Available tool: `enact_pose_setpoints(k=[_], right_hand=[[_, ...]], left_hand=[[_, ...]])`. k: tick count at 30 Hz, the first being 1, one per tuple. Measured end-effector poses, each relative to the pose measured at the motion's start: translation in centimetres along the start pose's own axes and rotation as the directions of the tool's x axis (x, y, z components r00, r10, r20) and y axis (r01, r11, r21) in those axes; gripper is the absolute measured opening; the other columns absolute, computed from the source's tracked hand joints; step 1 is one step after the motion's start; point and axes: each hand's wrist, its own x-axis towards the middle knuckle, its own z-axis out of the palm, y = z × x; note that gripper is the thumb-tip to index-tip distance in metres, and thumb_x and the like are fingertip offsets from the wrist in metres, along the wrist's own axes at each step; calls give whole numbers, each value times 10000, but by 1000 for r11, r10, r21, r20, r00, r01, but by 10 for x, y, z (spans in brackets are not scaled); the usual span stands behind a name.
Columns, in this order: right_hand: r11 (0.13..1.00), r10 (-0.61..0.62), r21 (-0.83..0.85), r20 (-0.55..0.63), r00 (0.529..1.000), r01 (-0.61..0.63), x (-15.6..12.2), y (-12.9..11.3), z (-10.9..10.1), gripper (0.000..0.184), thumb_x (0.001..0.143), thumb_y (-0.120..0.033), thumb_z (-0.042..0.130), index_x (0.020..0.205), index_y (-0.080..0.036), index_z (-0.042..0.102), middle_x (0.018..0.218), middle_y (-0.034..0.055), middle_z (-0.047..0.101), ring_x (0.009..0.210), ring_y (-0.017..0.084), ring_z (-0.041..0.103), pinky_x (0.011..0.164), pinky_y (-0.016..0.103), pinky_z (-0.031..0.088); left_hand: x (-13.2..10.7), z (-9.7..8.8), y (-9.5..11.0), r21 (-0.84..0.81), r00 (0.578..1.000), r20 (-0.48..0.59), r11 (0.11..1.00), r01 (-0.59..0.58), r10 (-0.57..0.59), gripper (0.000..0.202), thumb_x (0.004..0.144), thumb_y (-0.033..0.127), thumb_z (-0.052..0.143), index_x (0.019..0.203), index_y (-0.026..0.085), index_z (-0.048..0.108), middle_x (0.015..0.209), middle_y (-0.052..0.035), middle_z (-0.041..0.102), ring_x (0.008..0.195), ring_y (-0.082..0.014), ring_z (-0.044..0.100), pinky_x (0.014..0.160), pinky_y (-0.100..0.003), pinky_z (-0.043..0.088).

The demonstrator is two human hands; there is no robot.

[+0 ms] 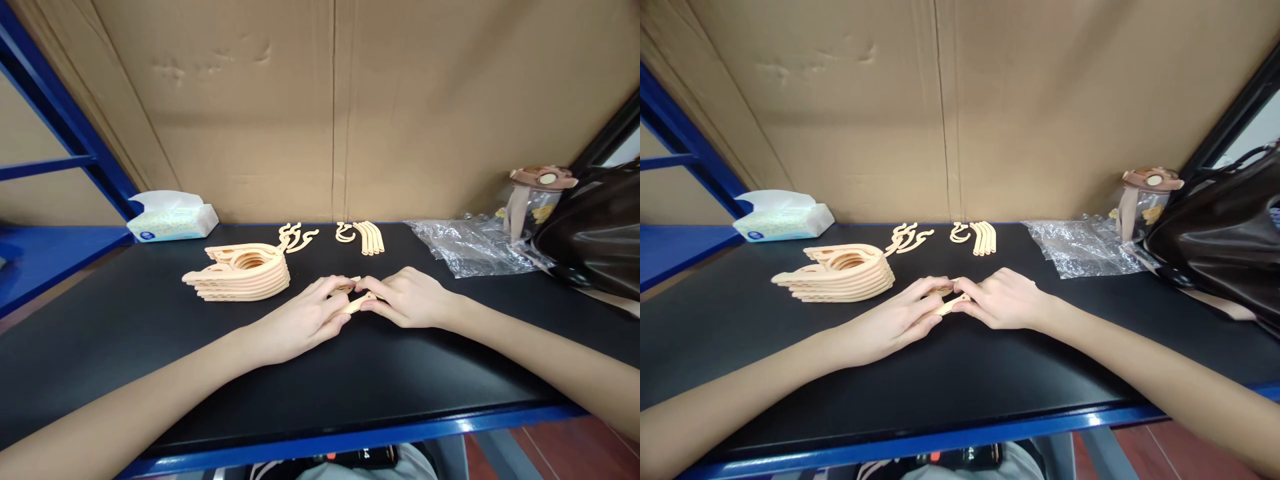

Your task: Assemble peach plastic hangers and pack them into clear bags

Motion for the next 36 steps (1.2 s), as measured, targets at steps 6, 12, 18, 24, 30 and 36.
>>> enact_pose_setpoints(k=[6,12,18,24,30,36], right_hand=[[994,-65,-93,-87,994,57,-2,2,4,502,1009,-452,164,1067,-138,551,648,46,692,512,180,638,453,272,204],[992,-78,-104,-88,993,68,-3,2,5,480,1015,-427,156,1116,-138,527,666,48,702,528,180,648,460,272,230],[995,-42,-85,1,999,42,-3,-5,5,366,1018,-355,215,1161,-162,491,736,48,725,536,191,652,495,273,285],[996,-60,57,-43,997,62,1,2,-3,304,956,-356,362,1069,-142,545,732,55,667,629,178,592,614,286,373],[912,-28,411,44,999,7,-2,18,-19,233,957,-308,428,873,-194,614,874,34,602,835,163,526,764,302,401],[702,76,705,73,994,-105,-26,12,-10,268,927,-346,516,1167,-266,601,1164,43,570,1028,163,542,929,337,404]], left_hand=[[1,-1,0,-1,1000,11,1000,-14,14,237,1007,256,334,1129,206,532,1376,-86,399,1260,-217,409,1061,-390,376],[1,0,0,8,1000,21,1000,1,-1,247,1008,250,331,1133,194,537,1401,-90,386,1278,-223,390,1067,-390,366],[1,-2,1,-2,1000,4,1000,7,-7,257,1003,250,336,1144,201,545,1378,-85,401,1222,-215,447,1030,-374,402],[0,-4,1,18,999,-11,999,38,-38,249,994,259,353,1084,205,579,1409,-84,388,1324,-218,352,1083,-395,350],[1,3,2,58,979,-81,980,190,-185,201,953,372,445,899,200,534,1429,-106,407,1358,-257,321,1064,-445,362],[4,8,1,90,938,-107,936,340,-330,416,790,502,634,1041,193,516,1520,-143,282,1410,-344,210,1098,-535,292]])
